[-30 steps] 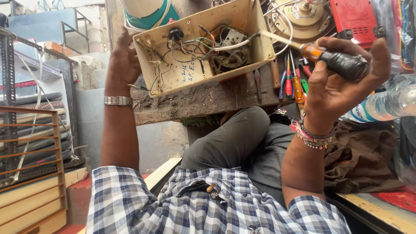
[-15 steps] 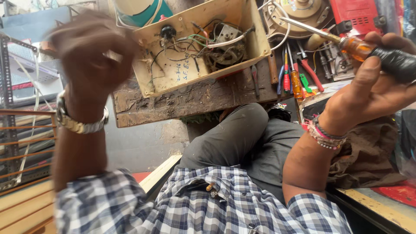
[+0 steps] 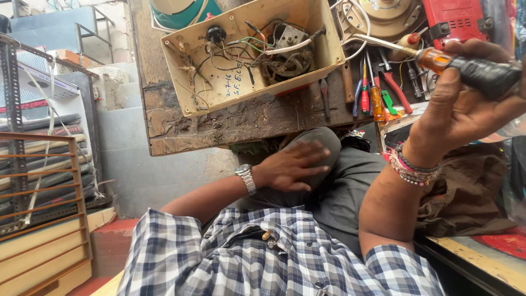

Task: The person sits on the floor and works on the internal wiring of a beige electrical box. They use a screwdriver to tighten connections and a brush to clean dust and debris from the components and wires inside the box.

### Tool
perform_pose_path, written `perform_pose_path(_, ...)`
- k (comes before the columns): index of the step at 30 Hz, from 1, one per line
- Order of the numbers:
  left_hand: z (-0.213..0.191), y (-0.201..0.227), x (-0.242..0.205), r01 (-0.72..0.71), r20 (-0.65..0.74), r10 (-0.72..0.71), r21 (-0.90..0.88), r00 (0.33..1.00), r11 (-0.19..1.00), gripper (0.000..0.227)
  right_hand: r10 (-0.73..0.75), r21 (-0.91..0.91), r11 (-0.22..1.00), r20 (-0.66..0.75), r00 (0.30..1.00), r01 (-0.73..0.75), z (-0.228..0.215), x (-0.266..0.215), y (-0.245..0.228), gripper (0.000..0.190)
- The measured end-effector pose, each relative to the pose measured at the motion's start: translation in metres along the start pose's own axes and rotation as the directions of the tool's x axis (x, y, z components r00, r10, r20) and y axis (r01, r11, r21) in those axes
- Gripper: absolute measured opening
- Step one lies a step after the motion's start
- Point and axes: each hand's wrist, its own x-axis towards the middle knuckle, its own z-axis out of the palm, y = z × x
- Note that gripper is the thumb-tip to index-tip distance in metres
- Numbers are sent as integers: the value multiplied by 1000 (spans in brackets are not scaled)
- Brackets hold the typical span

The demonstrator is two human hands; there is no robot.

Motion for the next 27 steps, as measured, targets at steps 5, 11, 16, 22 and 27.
perform_pose_path(5, -33, -19, -29, 386, 620, -516, 344, 591, 856, 23, -3, -25, 1000, 12, 1000, 4, 8, -1, -14, 56)
perform_pose_path(11, -148, -49, 43, 339, -1, -349, 238, 937, 910, 7, -11, -8, 1000, -9, 1000, 11, 23, 5, -20, 58)
perform_pose_path(16, -146, -108, 119, 147, -25, -153, 461, 988, 875, 13, -29, 46, 999, 7, 1000, 29, 31, 7, -15, 64)
perform_pose_path(22, -100, -157, 134, -11, 317, -271, 668, 909, 744, 19, -5, 21, 1000, -7, 1000, 5, 20, 3, -9, 60)
perform_pose_path(27, -80, -184, 123, 148, 304, -325, 485, 895, 862, 13, -6, 27, 1000, 17, 1000, 6, 22, 3, -10, 60)
